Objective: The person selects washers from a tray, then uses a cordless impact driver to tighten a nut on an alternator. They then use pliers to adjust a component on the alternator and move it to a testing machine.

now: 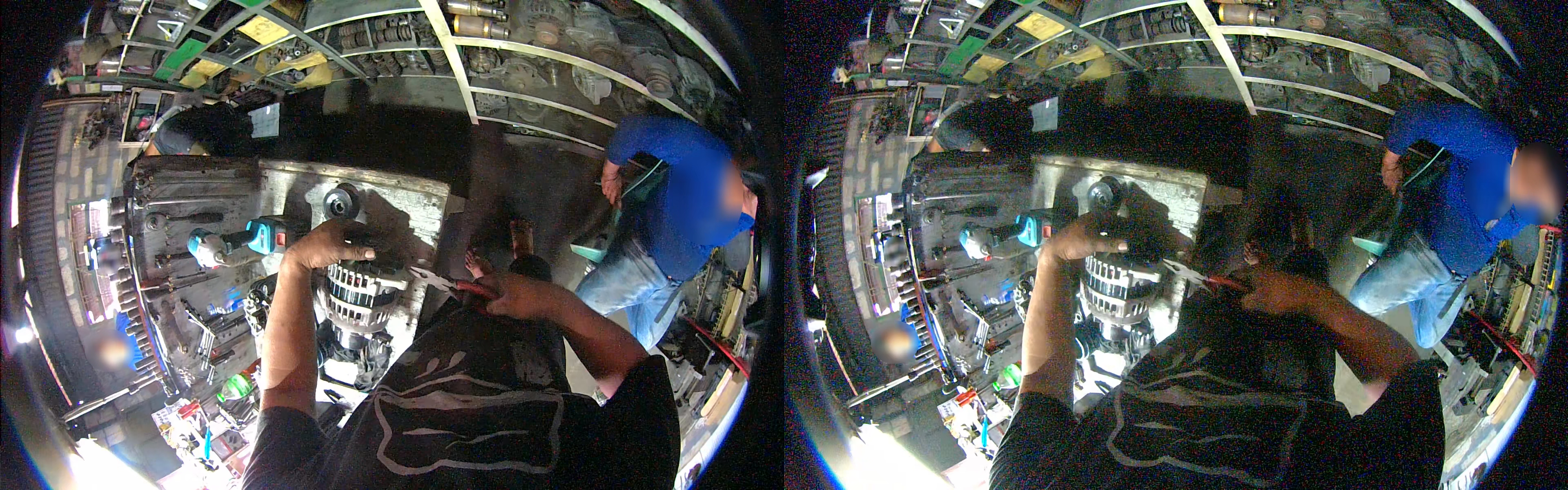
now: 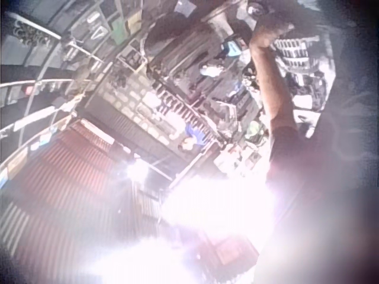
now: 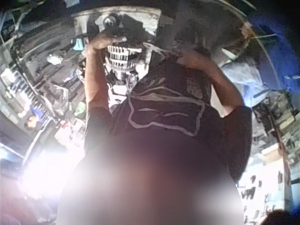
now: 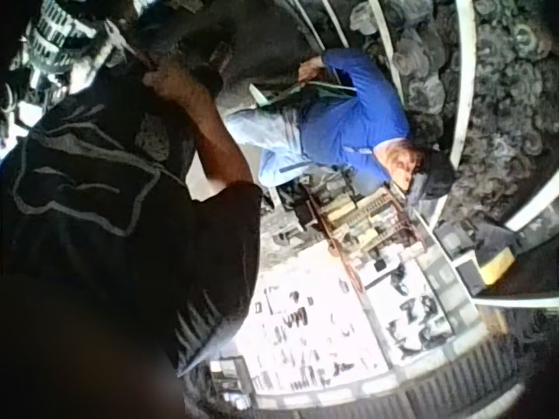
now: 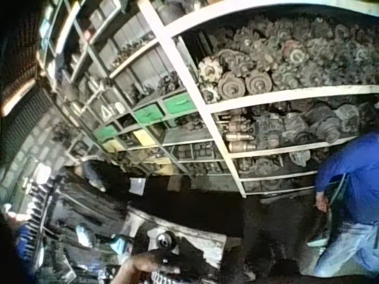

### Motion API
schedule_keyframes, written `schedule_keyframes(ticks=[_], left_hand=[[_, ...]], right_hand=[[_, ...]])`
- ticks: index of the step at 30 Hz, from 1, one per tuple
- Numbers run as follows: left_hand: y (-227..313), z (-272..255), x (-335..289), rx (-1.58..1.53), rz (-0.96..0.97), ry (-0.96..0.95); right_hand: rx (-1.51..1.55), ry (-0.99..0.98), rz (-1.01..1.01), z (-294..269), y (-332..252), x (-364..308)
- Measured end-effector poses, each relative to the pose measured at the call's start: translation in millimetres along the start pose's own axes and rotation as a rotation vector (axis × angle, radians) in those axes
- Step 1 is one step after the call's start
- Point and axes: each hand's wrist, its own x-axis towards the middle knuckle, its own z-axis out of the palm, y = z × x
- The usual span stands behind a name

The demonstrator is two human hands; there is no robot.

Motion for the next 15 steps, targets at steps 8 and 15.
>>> schedule_keyframes(ticks=[8, 15], left_hand=[[-24, -11, 18, 0.006, 0.034, -0.222], [-47, -15, 31, 0.019, 0.03, -0.249]], right_hand=[[0.23, -0.174, -0.072, -31, -3, 19], [-0.449, 0.134, -0.202, -9, -31, 21]])
